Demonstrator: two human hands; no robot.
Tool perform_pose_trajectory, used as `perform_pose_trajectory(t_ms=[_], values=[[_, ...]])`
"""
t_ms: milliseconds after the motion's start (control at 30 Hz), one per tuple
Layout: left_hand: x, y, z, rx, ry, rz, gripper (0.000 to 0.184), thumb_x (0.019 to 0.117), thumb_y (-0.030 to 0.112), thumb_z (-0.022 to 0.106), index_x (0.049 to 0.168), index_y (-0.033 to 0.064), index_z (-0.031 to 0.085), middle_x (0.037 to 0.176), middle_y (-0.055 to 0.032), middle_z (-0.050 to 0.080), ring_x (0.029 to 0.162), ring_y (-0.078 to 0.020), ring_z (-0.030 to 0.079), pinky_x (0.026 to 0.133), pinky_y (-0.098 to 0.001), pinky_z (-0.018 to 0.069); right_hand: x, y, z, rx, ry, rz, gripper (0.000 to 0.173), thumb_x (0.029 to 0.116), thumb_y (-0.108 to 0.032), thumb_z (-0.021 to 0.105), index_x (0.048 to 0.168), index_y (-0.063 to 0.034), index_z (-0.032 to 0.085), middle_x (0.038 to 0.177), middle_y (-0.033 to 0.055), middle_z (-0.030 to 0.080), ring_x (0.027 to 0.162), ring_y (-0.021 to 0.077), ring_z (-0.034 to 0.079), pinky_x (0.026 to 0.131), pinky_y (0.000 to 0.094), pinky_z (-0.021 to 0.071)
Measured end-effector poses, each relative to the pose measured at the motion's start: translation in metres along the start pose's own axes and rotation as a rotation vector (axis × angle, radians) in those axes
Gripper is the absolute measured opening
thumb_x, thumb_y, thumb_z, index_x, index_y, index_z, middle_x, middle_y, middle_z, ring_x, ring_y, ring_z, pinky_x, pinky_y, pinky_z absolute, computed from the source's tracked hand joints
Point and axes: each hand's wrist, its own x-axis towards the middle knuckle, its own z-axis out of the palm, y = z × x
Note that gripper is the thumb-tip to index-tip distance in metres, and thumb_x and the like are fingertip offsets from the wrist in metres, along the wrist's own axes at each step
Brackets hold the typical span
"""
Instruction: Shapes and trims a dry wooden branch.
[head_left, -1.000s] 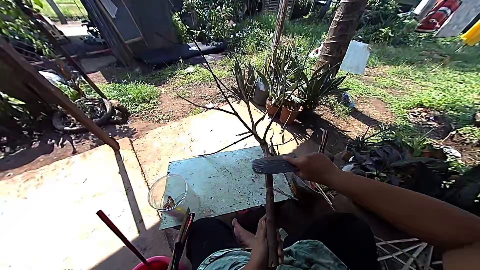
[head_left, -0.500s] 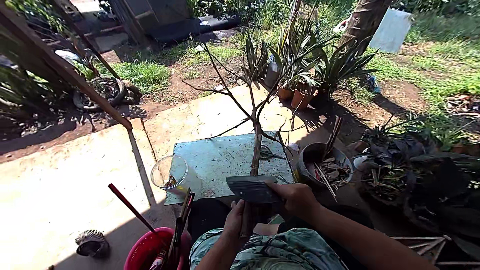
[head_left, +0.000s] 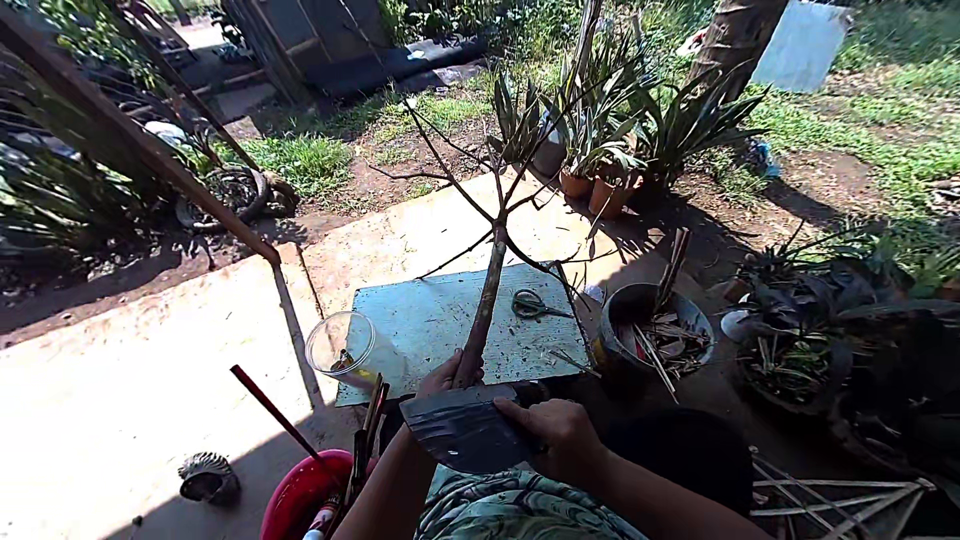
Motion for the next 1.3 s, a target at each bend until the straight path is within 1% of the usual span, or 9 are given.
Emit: perform_pose_trajectory(t_ms=[100,233,333,567,833,933,1167,1233,1300], values=[[0.0,0.009,0.013,-0.005,-0.016,0.057,0.049,0.1137,0.033,0.017,0.116,0.002,0.055,0.075,-0.0029,0.059,0.058,-0.008,0.06,0.056,-0.0196,0.0536,0.007,-0.006,-0.01,0.401,0.007,0.173,0.039,0.0954,-0.02,0.063,0.133,-0.008,0.07,0.091,0.0076,0.077,0.077,0.0081,0.072,0.072,0.0267,0.0597],[-0.002,0.021,0.031,0.078,0.016,0.127,0.041,0.1132,0.03,0.031,0.11,0.0011,0.059,0.08,-0.0047,0.061,0.06,-0.0083,0.059,0.056,-0.0191,0.0517,0.029,-0.001,-0.023,0.522,0.268,0.396,0.035,0.0961,-0.008,0.055,0.126,0.0041,0.069,0.075,-0.0029,0.067,0.058,-0.0104,0.049,0.056,0.0082,0.0441],[-0.002,0.021,0.037,0.068,0.04,0.091,0.038,0.1128,0.029,0.032,0.11,0.0021,0.059,0.082,-0.0053,0.06,0.061,-0.0092,0.058,0.055,-0.0201,0.0497,0.035,0.02,-0.019,0.23,0.263,0.453,0.042,0.092,-0.013,0.058,0.131,-0.0001,0.069,0.08,0.0024,0.073,0.054,0.0001,0.052,0.052,0.0205,0.0477],[0.001,0.011,0.017,0.15,-0.003,0.182,0.049,0.112,0.02,0.022,0.16,0.0111,0.023,0.155,-0.0115,0.045,0.132,-0.0199,0.054,0.102,-0.0411,0.0489,0.011,-0.017,0.012,0.003,0.132,0.13,0.044,0.0905,-0.027,0.065,0.132,-0.0131,0.071,0.065,0.0027,0.066,0.057,0.0164,0.063,0.053,0.0353,0.0526],[-0.011,-0.017,0.029,-0.032,0.087,0.29,0.037,0.1086,0.016,0.032,0.137,0.0071,0.053,0.125,-0.0117,0.069,0.107,-0.0181,0.07,0.084,-0.0357,0.0608,0.021,0.013,0.01,0.114,0.082,0.372,0.052,0.0885,-0.02,0.068,0.139,-0.0089,0.066,0.085,0.0077,0.076,0.069,0.0191,0.072,0.063,0.0432,0.0605],[0.013,-0.016,-0.006,0.059,-0.177,0.295,0.05,0.1078,0.016,0.028,0.155,0.0035,0.021,0.14,-0.0064,0.057,0.12,-0.0084,0.062,0.097,-0.0259,0.0516,0.013,-0.013,0.01,0.114,0.085,0.153,0.048,0.0876,-0.024,0.068,0.134,-0.0111,0.07,0.07,0.0041,0.07,0.062,0.0154,0.067,0.058,0.0349,0.056],[-0.012,-0.025,0.007,-0.063,-0.005,0.229,0.044,0.1123,0.021,0.025,0.152,0.0132,0.042,0.141,-0.0097,0.059,0.125,-0.0231,0.06,0.097,-0.0502,0.0533,0.025,0.036,0.018,0.087,0.078,0.455,0.055,0.0833,-0.016,0.066,0.138,-0.0092,0.067,0.084,0.0088,0.076,0.066,0.0219,0.071,0.061,0.0465,0.059],[-0.016,-0.024,0.013,-0.088,0.035,0.262,0.038,0.1103,0.015,0.026,0.136,0.0062,0.052,0.116,-0.0121,0.07,0.102,-0.0194,0.07,0.086,-0.0413,0.0599,0.018,0.016,0.013,0.106,0.047,0.347,0.051,0.0889,-0.024,0.068,0.137,-0.0095,0.067,0.082,0.007,0.076,0.068,0.0185,0.072,0.062,0.0424,0.0602],[-0.01,-0.018,0.008,0.102,-0.061,0.28,0.047,0.1092,0.012,0.018,0.154,0.0017,0.026,0.13,-0.0081,0.062,0.109,-0.0047,0.065,0.091,-0.02,0.0535,0.011,-0.006,0.012,0.047,0.05,0.138,0.046,0.0897,-0.028,0.065,0.133,-0.0121,0.07,0.065,0.0034,0.067,0.057,0.0163,0.064,0.053,0.0358,0.0535]])
